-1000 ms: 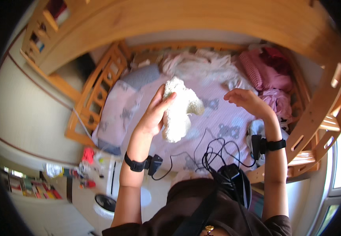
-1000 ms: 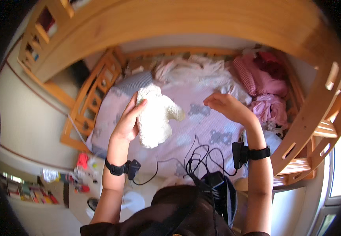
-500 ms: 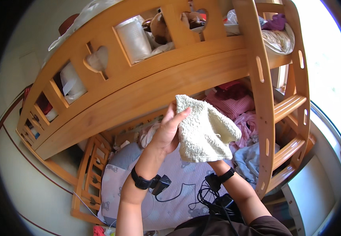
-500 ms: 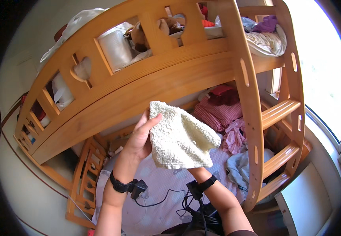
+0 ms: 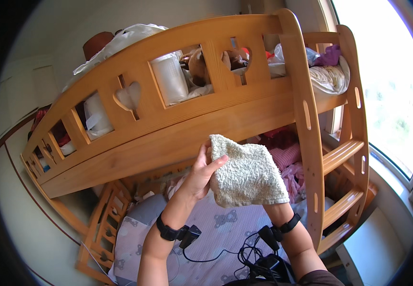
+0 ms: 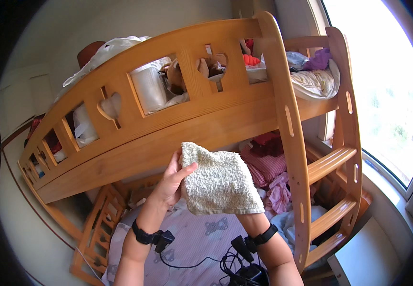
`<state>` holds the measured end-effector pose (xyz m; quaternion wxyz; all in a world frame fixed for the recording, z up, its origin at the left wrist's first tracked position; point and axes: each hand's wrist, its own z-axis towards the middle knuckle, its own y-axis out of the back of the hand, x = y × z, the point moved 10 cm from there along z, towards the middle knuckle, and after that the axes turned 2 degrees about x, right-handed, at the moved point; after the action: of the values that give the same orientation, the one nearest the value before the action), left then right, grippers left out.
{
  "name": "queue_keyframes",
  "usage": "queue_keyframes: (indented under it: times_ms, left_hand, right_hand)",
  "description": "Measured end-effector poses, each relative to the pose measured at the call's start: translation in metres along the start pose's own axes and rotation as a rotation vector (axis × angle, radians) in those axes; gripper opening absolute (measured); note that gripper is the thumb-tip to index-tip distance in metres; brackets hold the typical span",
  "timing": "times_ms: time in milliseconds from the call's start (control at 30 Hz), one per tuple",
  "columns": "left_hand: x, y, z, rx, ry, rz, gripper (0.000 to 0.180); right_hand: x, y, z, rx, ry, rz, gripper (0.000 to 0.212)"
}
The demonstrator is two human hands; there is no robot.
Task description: The person wipes a small white tabletop and the wooden frame of a bunk bed with a cloth.
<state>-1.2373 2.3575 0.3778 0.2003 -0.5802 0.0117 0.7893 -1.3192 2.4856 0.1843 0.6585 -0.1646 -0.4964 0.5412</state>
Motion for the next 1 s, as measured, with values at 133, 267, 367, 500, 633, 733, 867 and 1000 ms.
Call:
queue_keyframes:
  times_ms: [133,267,367,500,633,733,867,1000]
  left_hand:
    - [0.000,0.021,0.009,-0.026,-0.024,0.035,0.056]
    - [-0.014,0.040,0.007,-0.047,-0.195,0.198,0.052]
    - [-0.012,0.058,0.008,-0.177,-0.024,0.283,0.050]
    - [-0.067,0.084,0.000,-0.183,-0.248,0.413,0.040]
    - [-0.136,0.081,-0.012,-0.242,-0.504,0.625,0.038]
    - [-0.179,0.098,-0.025,-0.391,-0.719,0.984,0.031]
    - [-0.225,0.116,-0.045,-0.560,-1.009,1.361,0.015]
    - [-0.256,0.118,-0.065,-0.758,-1.214,1.680,0.013]
  right_hand:
    - [0.014,0.007,-0.003,0.002,0.015,0.057,0.038]
    - [0.044,-0.010,0.011,0.095,0.076,0.089,0.041]
    - [0.089,-0.031,0.048,0.187,0.152,0.064,0.043]
    - [0.123,-0.079,0.086,0.354,0.180,0.064,0.045]
    - [0.143,-0.125,0.106,0.566,0.134,-0.006,0.048]
    - [0.138,-0.159,0.143,0.175,0.126,-0.110,0.055]
    - [0.161,-0.171,0.194,-0.198,0.243,-0.231,0.055]
    - [0.173,-0.248,0.234,0.019,0.450,-0.434,0.050]
